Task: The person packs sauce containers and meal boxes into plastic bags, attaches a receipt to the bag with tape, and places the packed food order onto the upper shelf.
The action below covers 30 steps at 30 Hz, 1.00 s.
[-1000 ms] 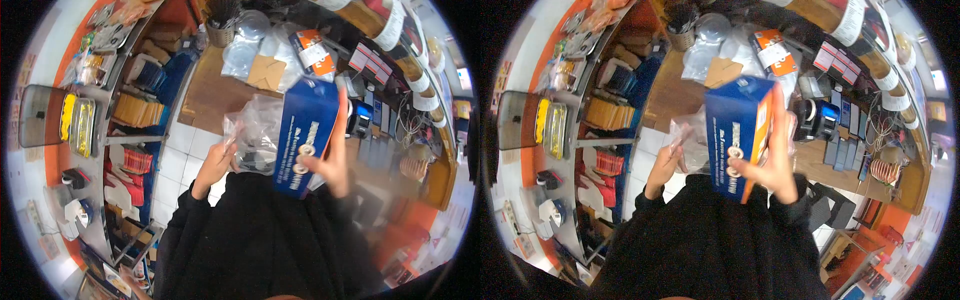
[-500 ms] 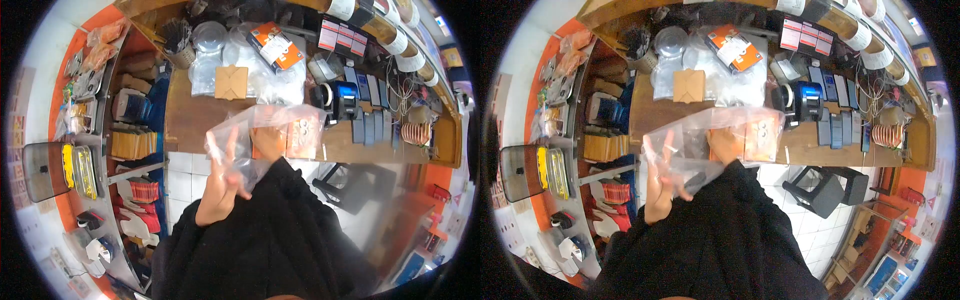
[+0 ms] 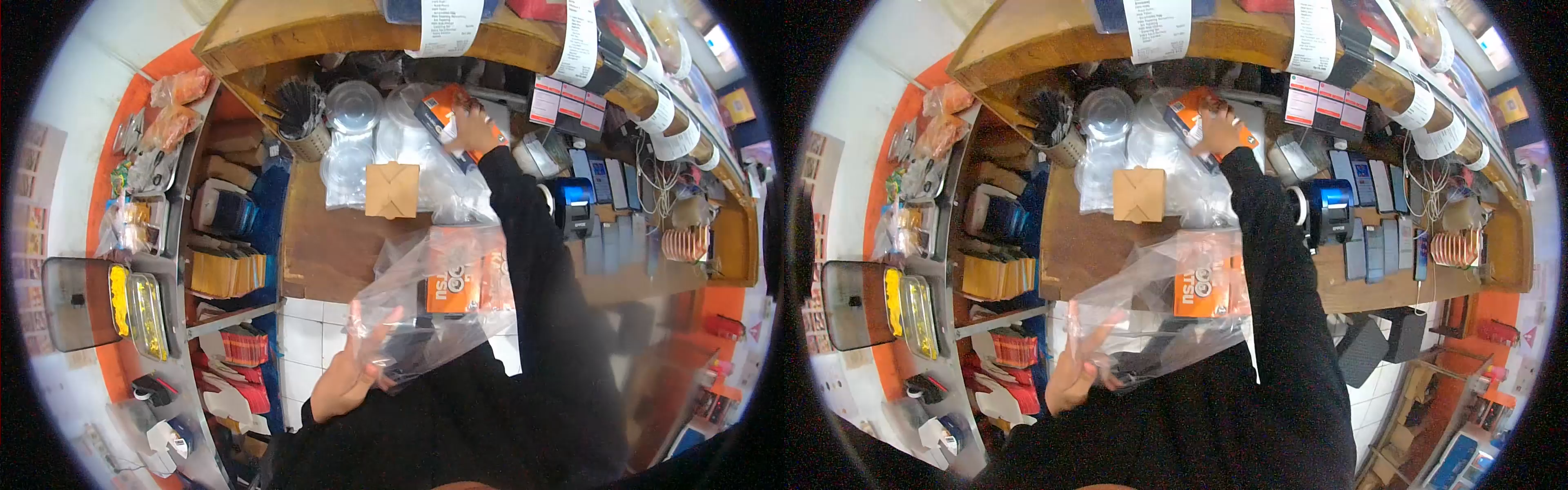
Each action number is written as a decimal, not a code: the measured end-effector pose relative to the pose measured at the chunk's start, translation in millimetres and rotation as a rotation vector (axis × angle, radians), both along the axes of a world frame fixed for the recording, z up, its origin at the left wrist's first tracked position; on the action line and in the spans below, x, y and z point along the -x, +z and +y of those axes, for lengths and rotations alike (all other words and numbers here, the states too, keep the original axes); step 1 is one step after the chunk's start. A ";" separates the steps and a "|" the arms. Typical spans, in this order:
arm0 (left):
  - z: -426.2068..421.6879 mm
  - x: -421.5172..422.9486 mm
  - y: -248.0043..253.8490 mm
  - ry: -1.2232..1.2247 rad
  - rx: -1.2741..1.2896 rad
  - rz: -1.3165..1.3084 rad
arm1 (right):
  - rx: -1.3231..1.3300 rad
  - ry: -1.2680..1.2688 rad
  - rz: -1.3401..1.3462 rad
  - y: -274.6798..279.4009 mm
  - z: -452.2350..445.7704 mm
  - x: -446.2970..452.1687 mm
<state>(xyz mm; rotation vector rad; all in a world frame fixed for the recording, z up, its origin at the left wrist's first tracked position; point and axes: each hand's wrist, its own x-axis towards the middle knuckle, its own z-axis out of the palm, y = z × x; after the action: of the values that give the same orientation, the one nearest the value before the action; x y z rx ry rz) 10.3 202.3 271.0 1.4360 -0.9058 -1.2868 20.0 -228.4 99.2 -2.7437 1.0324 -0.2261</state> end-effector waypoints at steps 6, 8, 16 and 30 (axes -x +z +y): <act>-8.7 -1.0 -8.0 0.029 0.054 0.064 | -0.139 -0.025 0.204 6.9 -22.9 9.5; -12.1 -1.2 -10.4 0.024 0.067 0.075 | -0.086 -0.039 0.204 -6.4 -21.6 11.2; -22.1 8.6 -13.7 0.213 0.027 0.018 | -0.406 -0.142 -0.257 85.5 21.8 47.1; -76.3 20.6 -4.4 0.329 0.351 -0.239 | -0.280 -0.083 -1.046 29.8 266.9 152.7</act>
<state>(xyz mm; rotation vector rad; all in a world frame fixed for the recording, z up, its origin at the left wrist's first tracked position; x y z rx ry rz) -10.3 126.0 266.6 1.4021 -0.9494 -0.6844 -132.7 38.5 128.9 -1.8630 0.7560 -1.2380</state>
